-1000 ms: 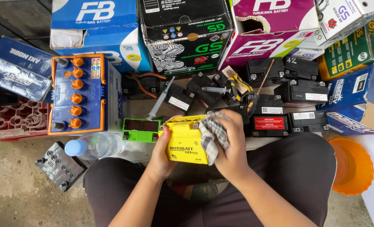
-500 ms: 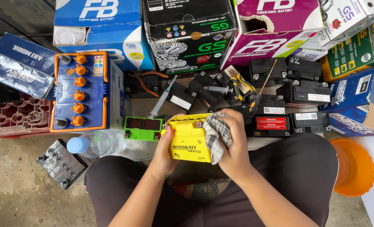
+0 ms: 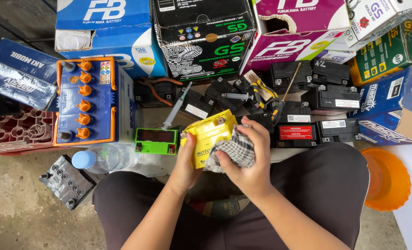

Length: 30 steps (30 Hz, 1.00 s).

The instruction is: Cleaning a battery casing with a cloth and using a screwdriver to adjust it

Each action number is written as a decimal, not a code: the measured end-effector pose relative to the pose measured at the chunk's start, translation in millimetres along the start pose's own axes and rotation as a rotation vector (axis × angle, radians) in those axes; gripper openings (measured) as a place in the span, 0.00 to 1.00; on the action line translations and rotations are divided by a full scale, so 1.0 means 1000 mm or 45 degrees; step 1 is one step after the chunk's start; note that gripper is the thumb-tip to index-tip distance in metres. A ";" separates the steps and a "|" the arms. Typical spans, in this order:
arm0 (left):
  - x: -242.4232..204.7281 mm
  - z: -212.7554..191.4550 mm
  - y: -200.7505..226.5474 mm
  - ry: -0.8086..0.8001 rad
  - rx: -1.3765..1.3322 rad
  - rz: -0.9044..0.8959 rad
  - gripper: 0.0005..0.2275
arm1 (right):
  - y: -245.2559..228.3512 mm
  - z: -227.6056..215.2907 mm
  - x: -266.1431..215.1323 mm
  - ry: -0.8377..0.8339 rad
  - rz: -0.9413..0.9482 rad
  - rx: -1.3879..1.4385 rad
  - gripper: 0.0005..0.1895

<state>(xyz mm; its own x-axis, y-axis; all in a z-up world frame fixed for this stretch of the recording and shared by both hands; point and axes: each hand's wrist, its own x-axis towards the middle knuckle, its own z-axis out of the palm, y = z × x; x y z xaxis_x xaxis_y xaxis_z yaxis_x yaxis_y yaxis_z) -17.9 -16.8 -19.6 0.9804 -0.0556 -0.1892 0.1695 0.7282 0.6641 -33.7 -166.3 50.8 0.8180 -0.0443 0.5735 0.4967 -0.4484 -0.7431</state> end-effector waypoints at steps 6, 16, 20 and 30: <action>-0.003 -0.014 -0.005 -0.255 0.132 0.052 0.28 | 0.026 -0.009 -0.006 0.052 0.747 0.447 0.31; -0.023 0.031 0.007 -0.530 -0.020 0.126 0.52 | 0.010 -0.010 -0.006 0.186 1.239 1.104 0.16; -0.026 0.022 0.016 -0.491 -0.116 0.051 0.46 | 0.014 -0.021 -0.002 -0.205 0.916 0.698 0.19; -0.018 0.010 0.023 -0.067 -0.520 -0.262 0.40 | 0.005 -0.019 0.008 -0.100 0.447 0.118 0.25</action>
<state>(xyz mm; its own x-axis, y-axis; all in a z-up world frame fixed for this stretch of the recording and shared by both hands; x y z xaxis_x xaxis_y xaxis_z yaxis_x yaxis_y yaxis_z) -30.6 -5.5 6.0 0.9361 -0.2539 -0.2434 0.3177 0.9073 0.2753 -30.0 -186.1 58.2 0.9612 -0.1110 0.2524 0.2028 -0.3355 -0.9200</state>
